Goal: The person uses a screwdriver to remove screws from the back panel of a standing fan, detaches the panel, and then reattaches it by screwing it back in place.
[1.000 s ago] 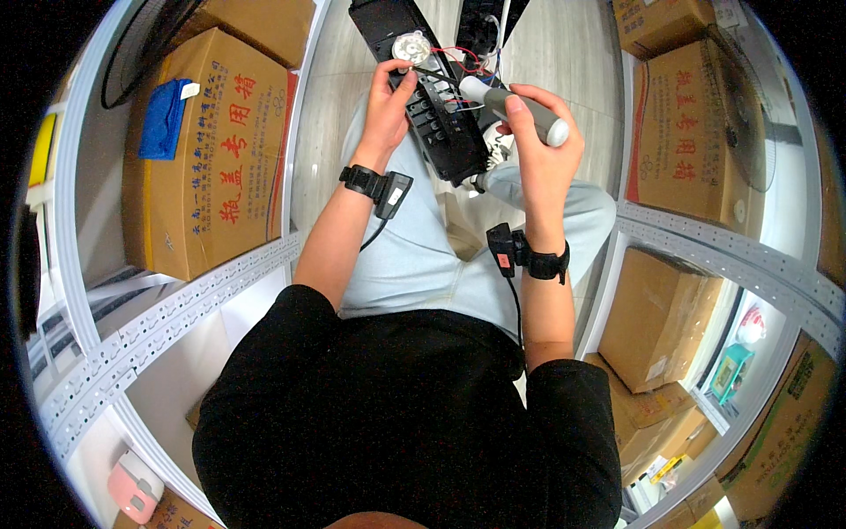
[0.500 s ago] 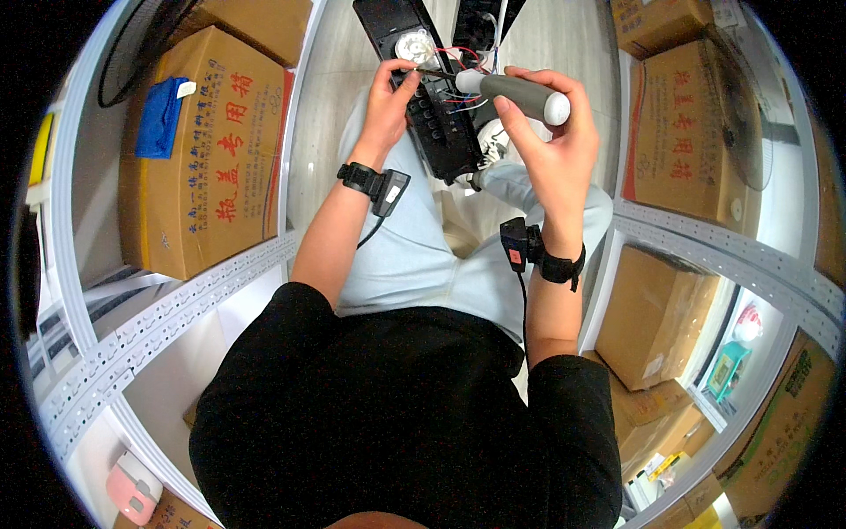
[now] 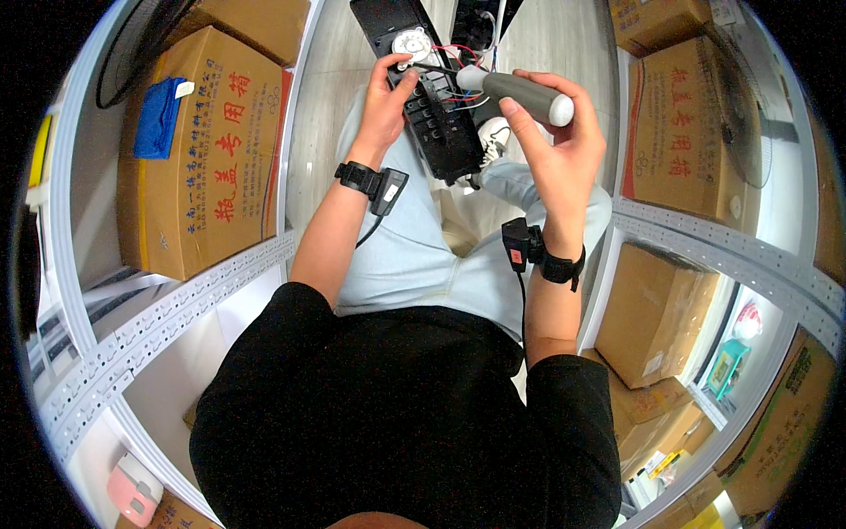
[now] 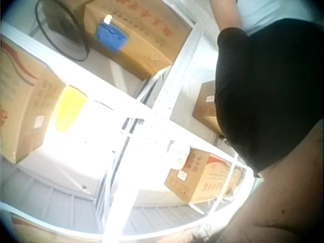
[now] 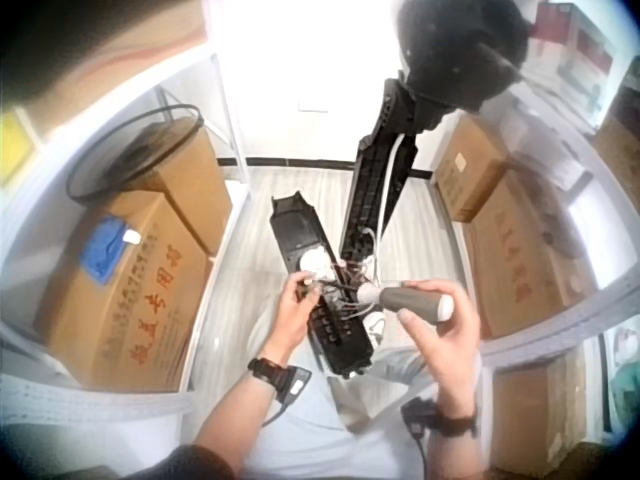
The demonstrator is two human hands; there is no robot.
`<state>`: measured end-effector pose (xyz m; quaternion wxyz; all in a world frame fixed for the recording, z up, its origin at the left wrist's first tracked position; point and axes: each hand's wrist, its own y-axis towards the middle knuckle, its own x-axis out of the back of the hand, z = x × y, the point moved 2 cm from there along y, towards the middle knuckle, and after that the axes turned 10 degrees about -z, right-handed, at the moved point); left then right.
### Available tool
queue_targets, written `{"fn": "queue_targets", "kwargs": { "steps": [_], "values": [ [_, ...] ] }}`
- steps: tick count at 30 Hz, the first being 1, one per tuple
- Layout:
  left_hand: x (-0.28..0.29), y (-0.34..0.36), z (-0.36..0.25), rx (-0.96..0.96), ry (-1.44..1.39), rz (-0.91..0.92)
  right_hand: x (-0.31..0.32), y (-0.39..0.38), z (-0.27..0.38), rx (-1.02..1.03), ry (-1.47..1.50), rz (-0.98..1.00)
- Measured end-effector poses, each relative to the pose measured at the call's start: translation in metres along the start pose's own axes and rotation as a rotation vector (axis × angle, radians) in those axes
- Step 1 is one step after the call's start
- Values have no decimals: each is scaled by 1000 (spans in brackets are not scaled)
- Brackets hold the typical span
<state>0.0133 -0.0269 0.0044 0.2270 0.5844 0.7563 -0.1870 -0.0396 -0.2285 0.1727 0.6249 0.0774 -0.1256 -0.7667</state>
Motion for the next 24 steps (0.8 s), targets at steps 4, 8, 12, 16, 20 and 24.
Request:
{"fn": "queue_targets", "kwargs": {
  "steps": [4, 8, 12, 16, 20, 24],
  "values": [
    [-9, -3, -9, -21, 1, 43, 0, -2, 0, 47, -48, -88],
    [-5, 0, -6, -50, 40, 41, -5, -2, -2, 119, -121, -66],
    [-5, 0, -5, -139, 146, 63, -14, -5, -3, 139, -217, -53],
    [-4, 1, -3, -154, 177, 60, -19, -6, -5, 153, -283, -52],
    [-3, 1, -3, -140, 140, 64, -19, -7, -4, 151, -330, -47],
    [-3, 1, -3, -163, 172, 67, -19, -7, -6, 166, -352, -35]
  ]
}}
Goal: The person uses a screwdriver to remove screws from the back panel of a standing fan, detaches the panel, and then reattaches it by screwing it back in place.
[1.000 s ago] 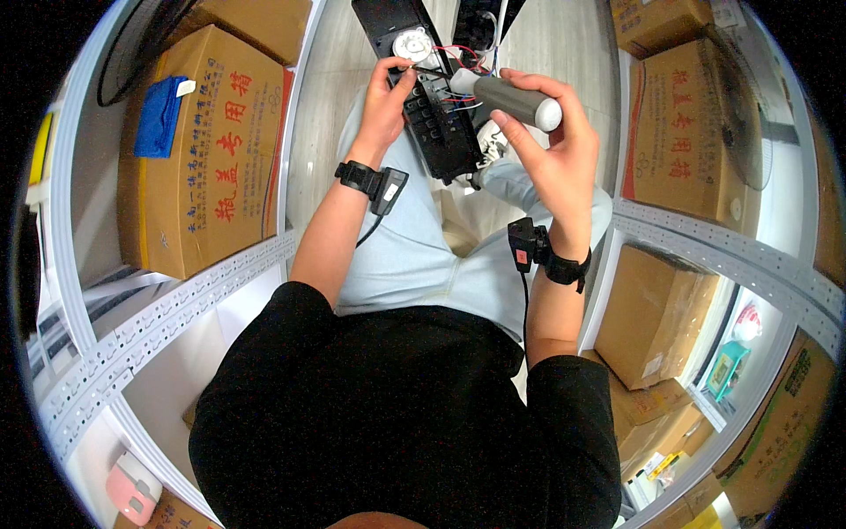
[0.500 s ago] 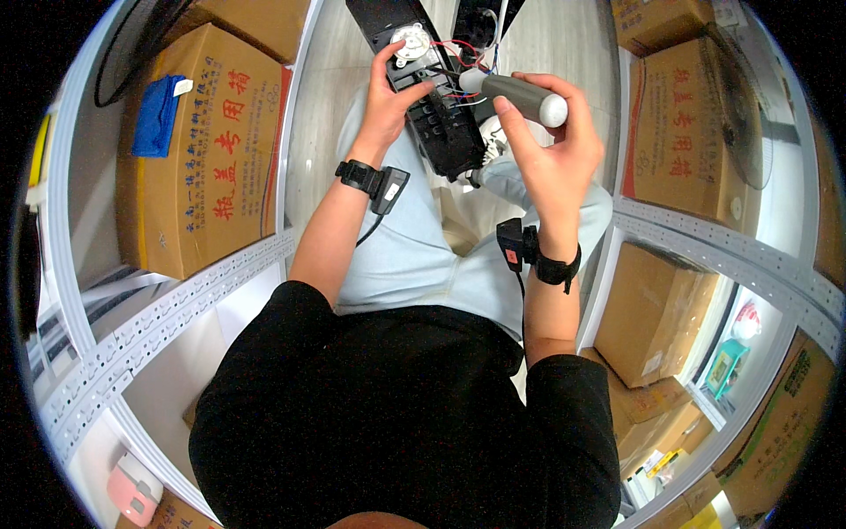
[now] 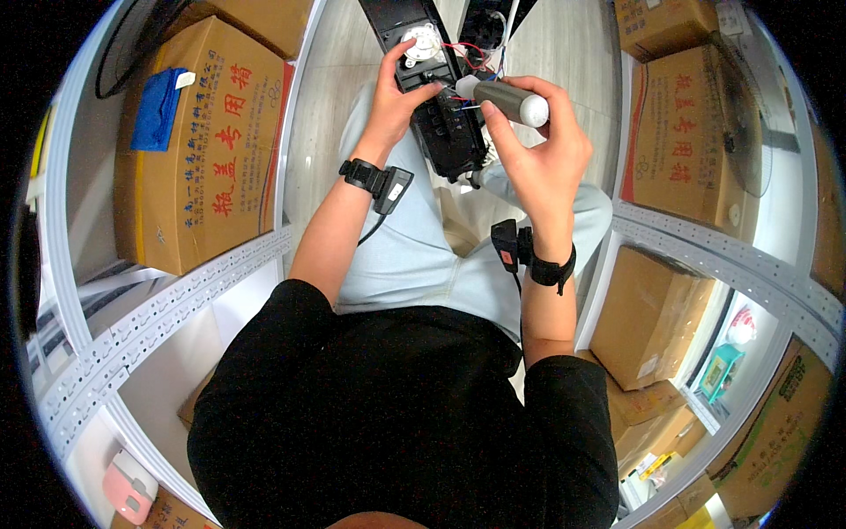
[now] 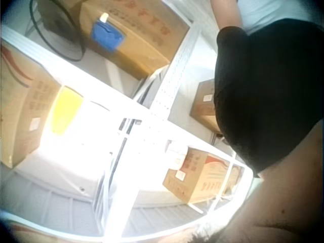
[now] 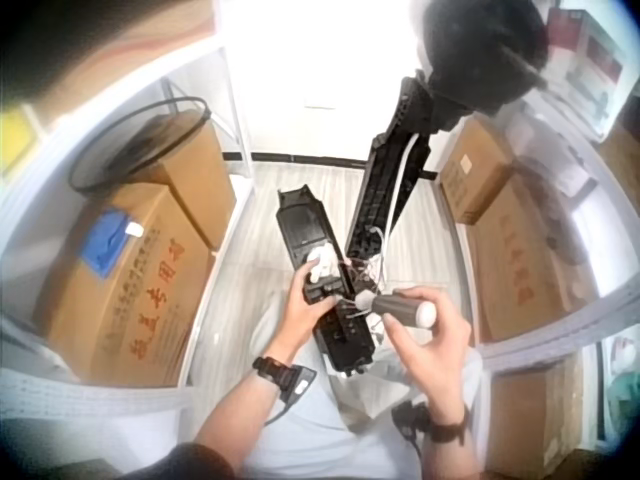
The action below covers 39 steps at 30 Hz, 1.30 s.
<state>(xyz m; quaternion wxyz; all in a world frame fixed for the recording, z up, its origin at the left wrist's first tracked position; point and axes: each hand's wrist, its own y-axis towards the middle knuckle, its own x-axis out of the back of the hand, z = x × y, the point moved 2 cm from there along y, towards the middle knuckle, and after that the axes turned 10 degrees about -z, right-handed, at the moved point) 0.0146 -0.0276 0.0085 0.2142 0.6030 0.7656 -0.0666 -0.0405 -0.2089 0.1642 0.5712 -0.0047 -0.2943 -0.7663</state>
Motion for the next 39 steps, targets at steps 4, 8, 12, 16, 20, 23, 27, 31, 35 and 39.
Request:
{"fn": "queue_targets", "kwargs": {
  "steps": [4, 8, 12, 16, 20, 23, 27, 31, 35, 39],
  "values": [
    [2, 0, 1, -5, 17, 5, -1, 3, 7, 66, -48, -3],
    [4, 1, 3, -3, 24, 9, -4, 15, 18, 349, -246, -9],
    [2, 1, 3, -13, 26, -2, -11, 19, 17, 367, -120, 93],
    [3, 0, 3, 6, 7, 7, -15, 16, 22, 270, -306, 91],
    [1, -1, -2, 40, -10, -17, -15, 22, 24, 361, -267, 56],
    [0, -2, -5, 47, -18, -24, -16, 21, 22, 264, -238, 104],
    [2, -1, -4, 44, -20, -40, -16, 26, 27, 433, -391, 16],
    [1, 0, -2, 37, -11, -24, -14, 24, 21, 262, -160, 141],
    [2, 0, 0, 17, 6, -10, -14, 27, 30, 273, -444, 93],
    [1, 0, -1, -29, 92, -8, -10, 28, 28, 278, -293, 147]
  ]
}}
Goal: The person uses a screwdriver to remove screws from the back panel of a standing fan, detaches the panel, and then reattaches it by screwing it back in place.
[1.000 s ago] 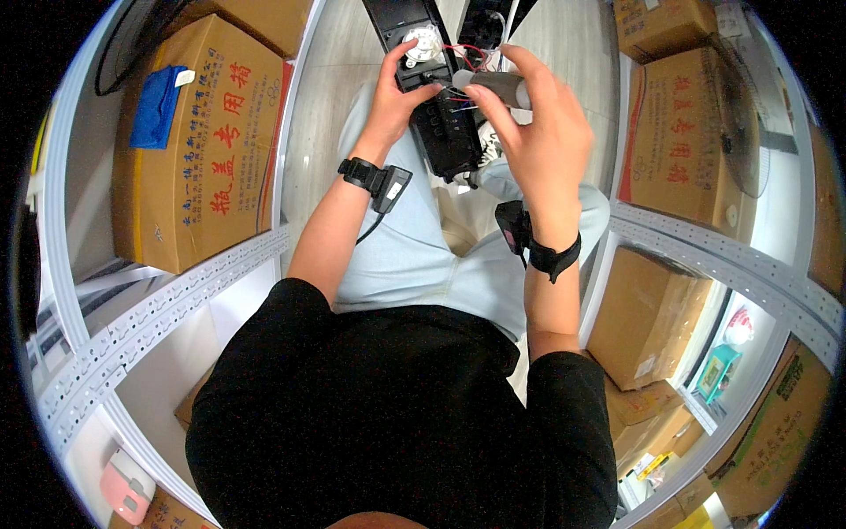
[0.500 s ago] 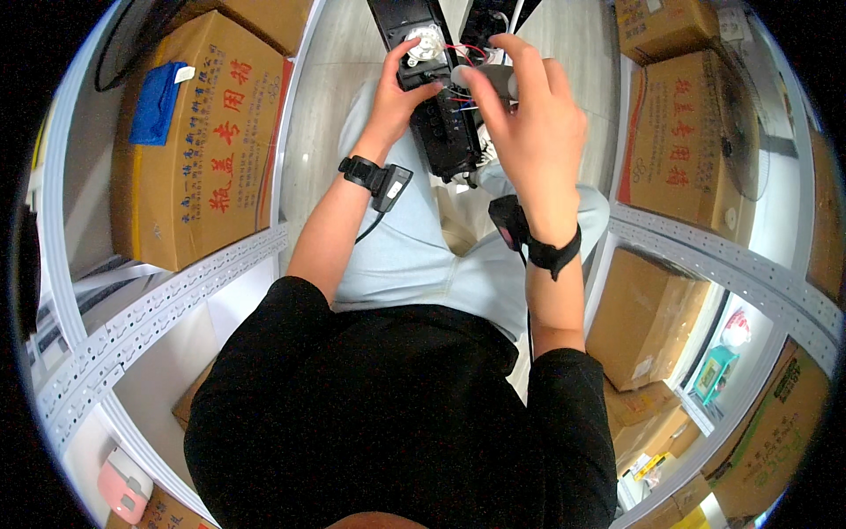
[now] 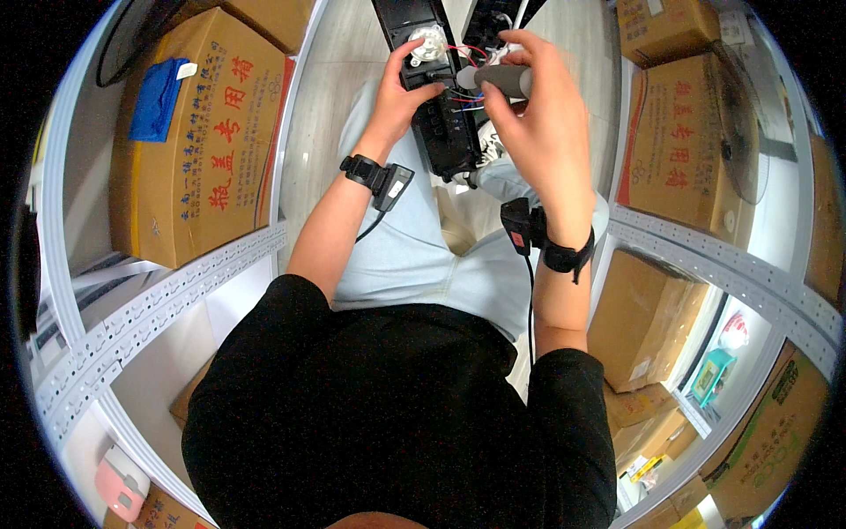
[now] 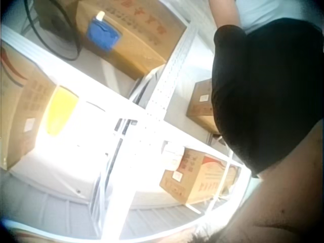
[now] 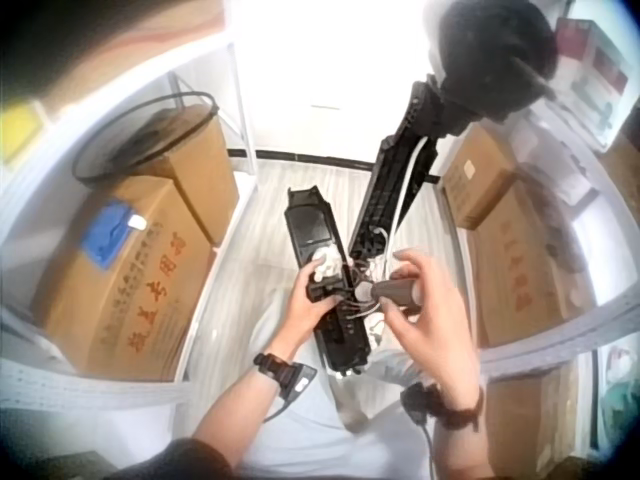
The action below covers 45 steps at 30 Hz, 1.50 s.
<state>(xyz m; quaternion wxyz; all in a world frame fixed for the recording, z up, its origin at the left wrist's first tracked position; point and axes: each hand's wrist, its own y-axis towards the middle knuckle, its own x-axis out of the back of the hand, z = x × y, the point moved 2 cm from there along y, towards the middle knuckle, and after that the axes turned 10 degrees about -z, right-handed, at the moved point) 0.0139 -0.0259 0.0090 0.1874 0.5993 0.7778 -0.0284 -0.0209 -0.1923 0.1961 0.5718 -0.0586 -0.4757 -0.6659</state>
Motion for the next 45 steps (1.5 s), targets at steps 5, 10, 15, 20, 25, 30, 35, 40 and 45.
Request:
{"fn": "queue_targets", "kwargs": {
  "steps": [5, 10, 15, 20, 25, 30, 35, 40, 45],
  "values": [
    [3, 2, 2, -3, -19, -4, -1, 2, -5, -96, -209, 74],
    [1, 1, 2, 11, -20, 2, 1, -1, -10, -69, -87, 71],
    [4, 3, 7, 8, -35, -13, 0, -1, -13, -10, -154, 34],
    [5, 3, 8, 1, 27, 3, 1, 2, -15, -90, -124, 141],
    [2, 1, 5, -4, 21, 15, 1, 1, -10, 88, -80, -68],
    [1, 1, 1, 0, 50, 16, 1, -1, -12, -14, -105, -16],
    [0, 1, 0, 16, -16, 14, -2, -1, -18, 34, -178, -69],
    [0, 1, 0, 4, 20, 8, 2, -1, -13, -45, -40, 29],
    [1, 1, 2, 29, -41, 11, -1, 0, -12, -127, -178, 35]
  ]
}}
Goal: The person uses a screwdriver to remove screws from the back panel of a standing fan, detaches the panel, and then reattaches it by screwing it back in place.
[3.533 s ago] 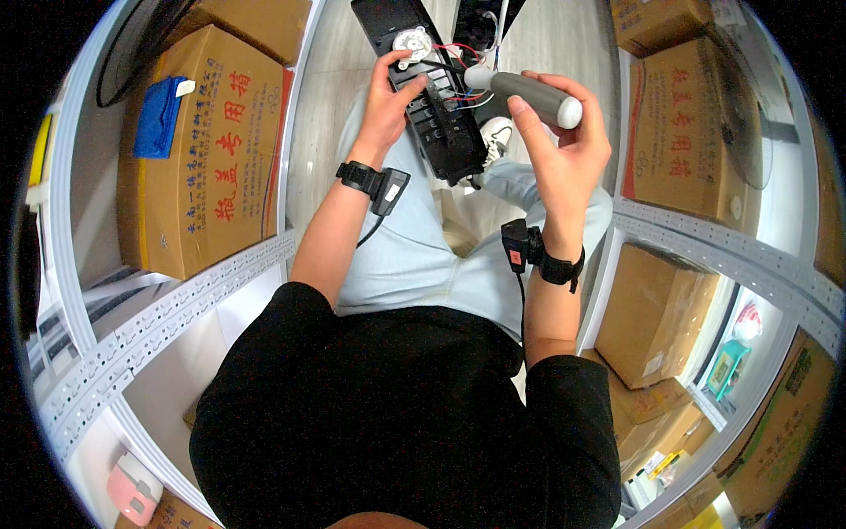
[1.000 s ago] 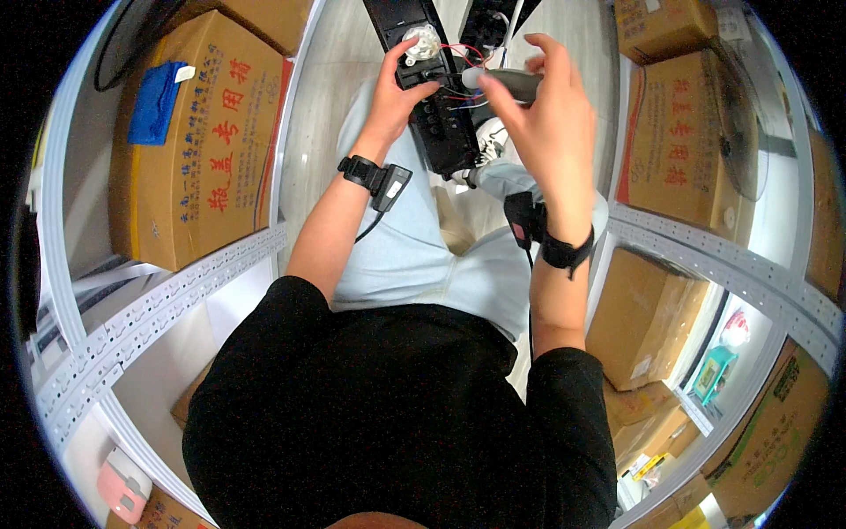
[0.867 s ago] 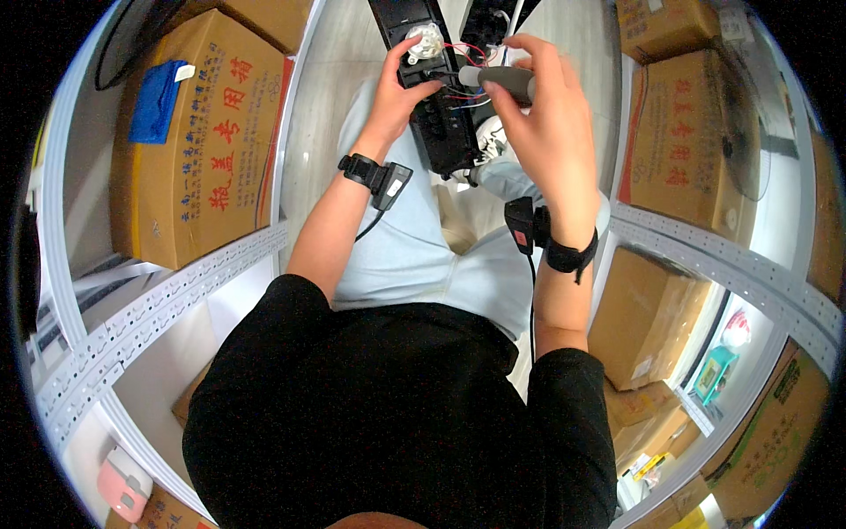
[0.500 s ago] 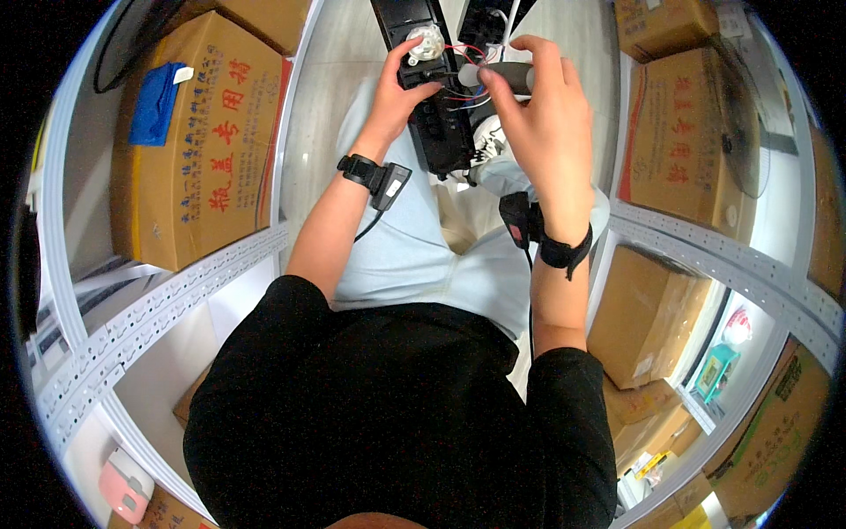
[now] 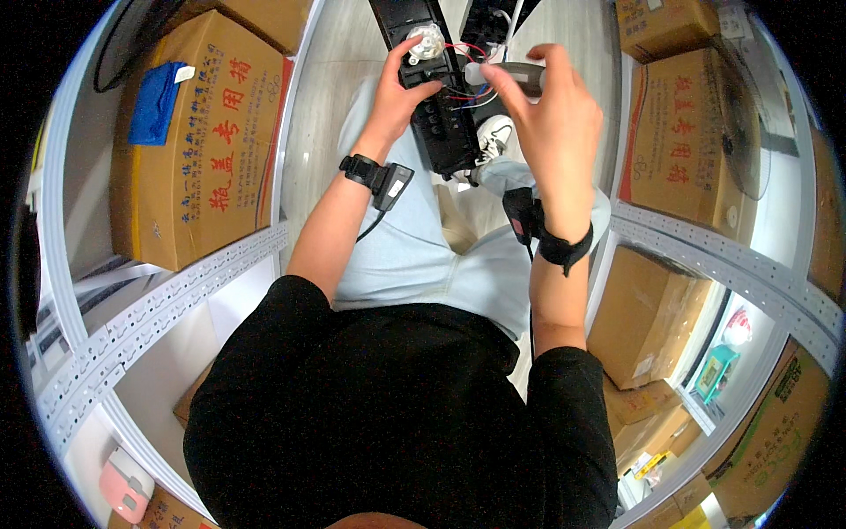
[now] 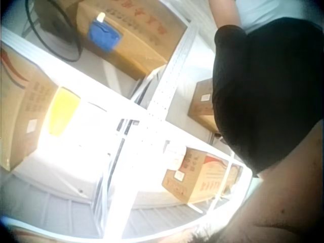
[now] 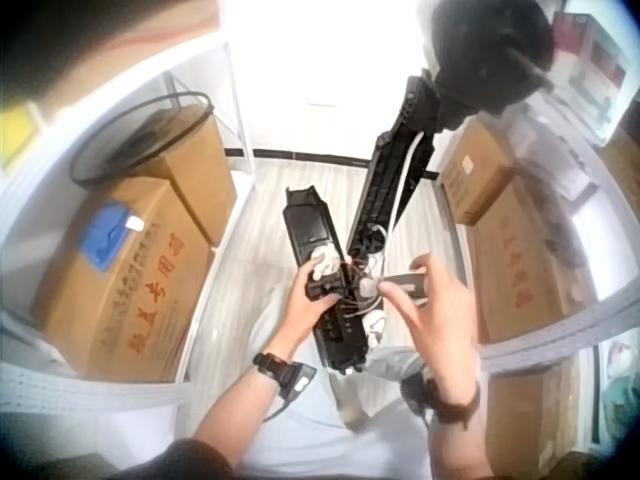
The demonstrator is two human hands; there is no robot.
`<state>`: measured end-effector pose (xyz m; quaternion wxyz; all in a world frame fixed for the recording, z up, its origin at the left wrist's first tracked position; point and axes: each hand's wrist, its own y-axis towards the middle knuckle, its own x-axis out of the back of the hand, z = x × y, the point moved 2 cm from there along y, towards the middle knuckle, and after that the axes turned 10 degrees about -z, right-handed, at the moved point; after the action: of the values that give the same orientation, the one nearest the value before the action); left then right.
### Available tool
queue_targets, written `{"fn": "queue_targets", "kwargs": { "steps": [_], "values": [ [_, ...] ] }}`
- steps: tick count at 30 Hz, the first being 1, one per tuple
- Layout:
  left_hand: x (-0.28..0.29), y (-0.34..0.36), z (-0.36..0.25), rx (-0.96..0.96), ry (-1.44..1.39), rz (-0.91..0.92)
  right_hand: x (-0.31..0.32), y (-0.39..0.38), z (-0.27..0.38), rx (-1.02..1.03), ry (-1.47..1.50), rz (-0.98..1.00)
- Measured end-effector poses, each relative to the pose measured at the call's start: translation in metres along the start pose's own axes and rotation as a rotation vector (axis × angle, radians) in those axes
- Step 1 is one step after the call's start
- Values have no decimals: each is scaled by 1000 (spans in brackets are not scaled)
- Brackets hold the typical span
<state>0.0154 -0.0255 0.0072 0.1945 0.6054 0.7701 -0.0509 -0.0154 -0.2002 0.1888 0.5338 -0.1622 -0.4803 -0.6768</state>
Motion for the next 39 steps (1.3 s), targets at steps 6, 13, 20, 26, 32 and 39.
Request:
{"fn": "queue_targets", "kwargs": {
  "steps": [6, 13, 20, 26, 32, 39],
  "values": [
    [0, 1, 1, -7, 20, 5, -2, -1, -1, 98, 168, 2],
    [0, 1, 3, -6, 8, -2, 0, 4, -3, 173, 193, -19],
    [2, 1, 2, -22, 46, -4, -2, 0, 4, -10, -85, 17],
    [-1, 1, 2, -9, 39, 9, 0, 2, -1, 137, 235, 23],
    [0, 1, 0, -14, 31, -2, 1, 5, 0, 89, 0, 0],
    [0, 2, 2, -26, 55, 3, 0, 2, -1, 47, 1, 37]
  ]
}}
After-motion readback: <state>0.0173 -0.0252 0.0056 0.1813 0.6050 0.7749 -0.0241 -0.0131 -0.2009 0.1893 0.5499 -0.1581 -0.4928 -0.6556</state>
